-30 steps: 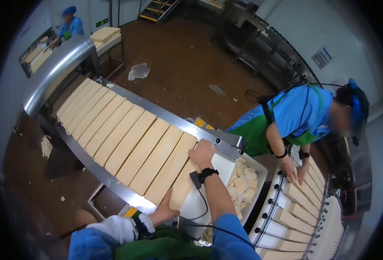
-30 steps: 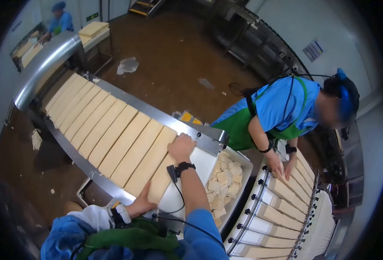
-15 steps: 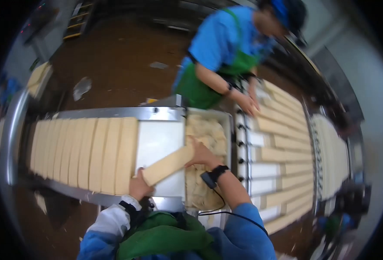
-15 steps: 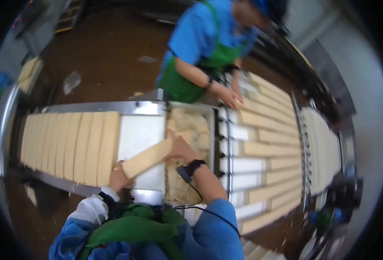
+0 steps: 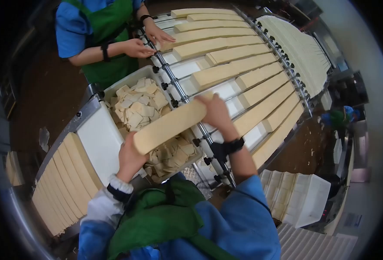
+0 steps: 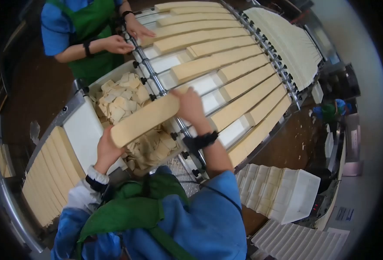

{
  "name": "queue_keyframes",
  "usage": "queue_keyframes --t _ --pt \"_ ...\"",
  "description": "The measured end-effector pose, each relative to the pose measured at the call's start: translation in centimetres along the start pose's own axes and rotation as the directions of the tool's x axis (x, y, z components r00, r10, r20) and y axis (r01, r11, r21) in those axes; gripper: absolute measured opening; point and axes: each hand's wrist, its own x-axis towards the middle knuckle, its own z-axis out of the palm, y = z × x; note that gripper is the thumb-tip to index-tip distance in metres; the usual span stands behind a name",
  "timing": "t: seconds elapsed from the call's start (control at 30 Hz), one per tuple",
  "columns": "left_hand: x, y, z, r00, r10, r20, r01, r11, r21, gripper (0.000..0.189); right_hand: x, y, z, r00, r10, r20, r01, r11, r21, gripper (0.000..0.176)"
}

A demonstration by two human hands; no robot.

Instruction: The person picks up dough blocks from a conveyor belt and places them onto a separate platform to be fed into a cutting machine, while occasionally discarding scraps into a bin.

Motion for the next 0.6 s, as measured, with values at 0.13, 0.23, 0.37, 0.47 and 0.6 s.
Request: queue_keyframes --t 0.13,0.23,0.37,0.47,0.6 --pt "3.7 6.8 2.8 0.999 0.035 0.033 -0.034 0.999 -0.02 0.079 4.7 9.8 -1.5 0.985 -0.009 0.171 -0.013 0.992 0.125 0.075" --pt "6.3 9.6 4.2 0.997 0.052 0.056 -0.054 0.998 0.033 0.081 8.5 16.7 2.1 0.945 -0.148 0.291 0.047 0.944 0.328 0.096" --pt "9.0 13.2 5.5 0.993 0.064 0.097 -0.077 0.988 0.131 0.08 9.2 19.6 2.4 0.951 -0.076 0.299 -0.1 0.84 0.533 0.114" --pt "10.9 14.1 7.8 0.978 0.193 0.079 -0.205 0.96 0.193 0.091 8.7 20.4 2.7 0.939 0.081 0.336 -0.221 0.888 0.404 0.117" --pt "13.9 13.1 13.6 0.972 0.04 0.23 0.006 0.98 -0.197 0.095 5.2 15.6 2.4 0.99 0.072 -0.122 -0.089 0.986 -0.144 0.101"
